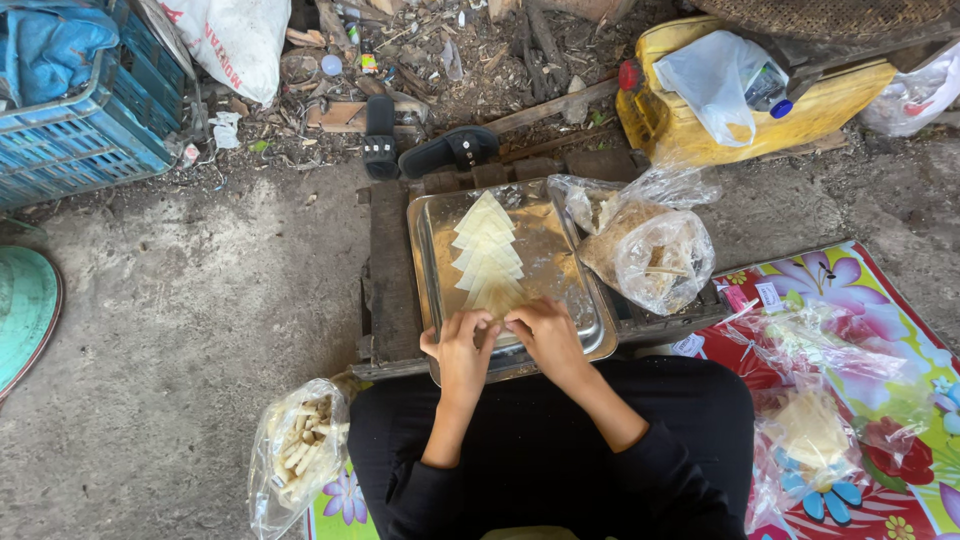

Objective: The person prepares pastries by applying a paste to dough sheets using a spoon and then rolling them into thin cylinders on a metal tray.

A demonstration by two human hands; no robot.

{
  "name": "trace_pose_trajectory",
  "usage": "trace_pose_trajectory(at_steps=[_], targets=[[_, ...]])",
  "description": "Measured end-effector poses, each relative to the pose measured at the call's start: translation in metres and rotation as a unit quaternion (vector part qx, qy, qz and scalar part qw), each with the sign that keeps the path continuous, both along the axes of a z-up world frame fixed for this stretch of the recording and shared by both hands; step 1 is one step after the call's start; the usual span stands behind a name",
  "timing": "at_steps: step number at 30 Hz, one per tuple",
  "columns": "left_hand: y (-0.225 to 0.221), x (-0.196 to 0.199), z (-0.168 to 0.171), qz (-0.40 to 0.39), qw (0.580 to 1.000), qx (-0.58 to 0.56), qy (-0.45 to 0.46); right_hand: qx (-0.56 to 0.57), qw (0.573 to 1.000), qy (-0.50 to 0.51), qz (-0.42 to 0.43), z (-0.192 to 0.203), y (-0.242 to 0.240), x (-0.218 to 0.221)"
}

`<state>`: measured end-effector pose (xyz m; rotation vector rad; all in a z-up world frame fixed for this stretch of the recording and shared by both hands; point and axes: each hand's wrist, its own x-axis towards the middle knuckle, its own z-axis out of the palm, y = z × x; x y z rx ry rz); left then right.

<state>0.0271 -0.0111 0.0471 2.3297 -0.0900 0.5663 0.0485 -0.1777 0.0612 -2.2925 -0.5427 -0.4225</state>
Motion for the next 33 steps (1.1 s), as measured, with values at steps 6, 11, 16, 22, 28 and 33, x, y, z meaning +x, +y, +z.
trace_pose_trajectory(at_steps=[6, 11, 16, 22, 28, 33], targets=[[0.008, -0.009, 0.012, -0.06, 0.988, 0.089, -0.114, -0.071, 0.993, -0.035, 0.089, 0.009, -0.015, 0.004], [0.011, -0.004, 0.014, -0.072, 0.987, 0.094, -0.106, -0.13, 0.99, 0.049, -0.037, 0.006, 0.001, 0.01], [0.006, 0.001, 0.007, -0.059, 0.99, 0.096, -0.083, -0.076, 0.997, -0.022, 0.005, 0.008, 0.001, 0.014], [0.006, 0.001, 0.001, -0.047, 0.983, 0.143, -0.101, -0.125, 0.983, -0.109, 0.073, 0.003, -0.007, 0.012], [0.01, -0.003, 0.003, -0.069, 0.979, 0.143, -0.131, -0.133, 0.979, -0.151, 0.039, -0.006, -0.004, 0.017], [0.005, -0.005, 0.007, -0.044, 0.979, 0.15, -0.128, -0.159, 0.973, -0.128, 0.11, -0.007, -0.015, 0.02]])
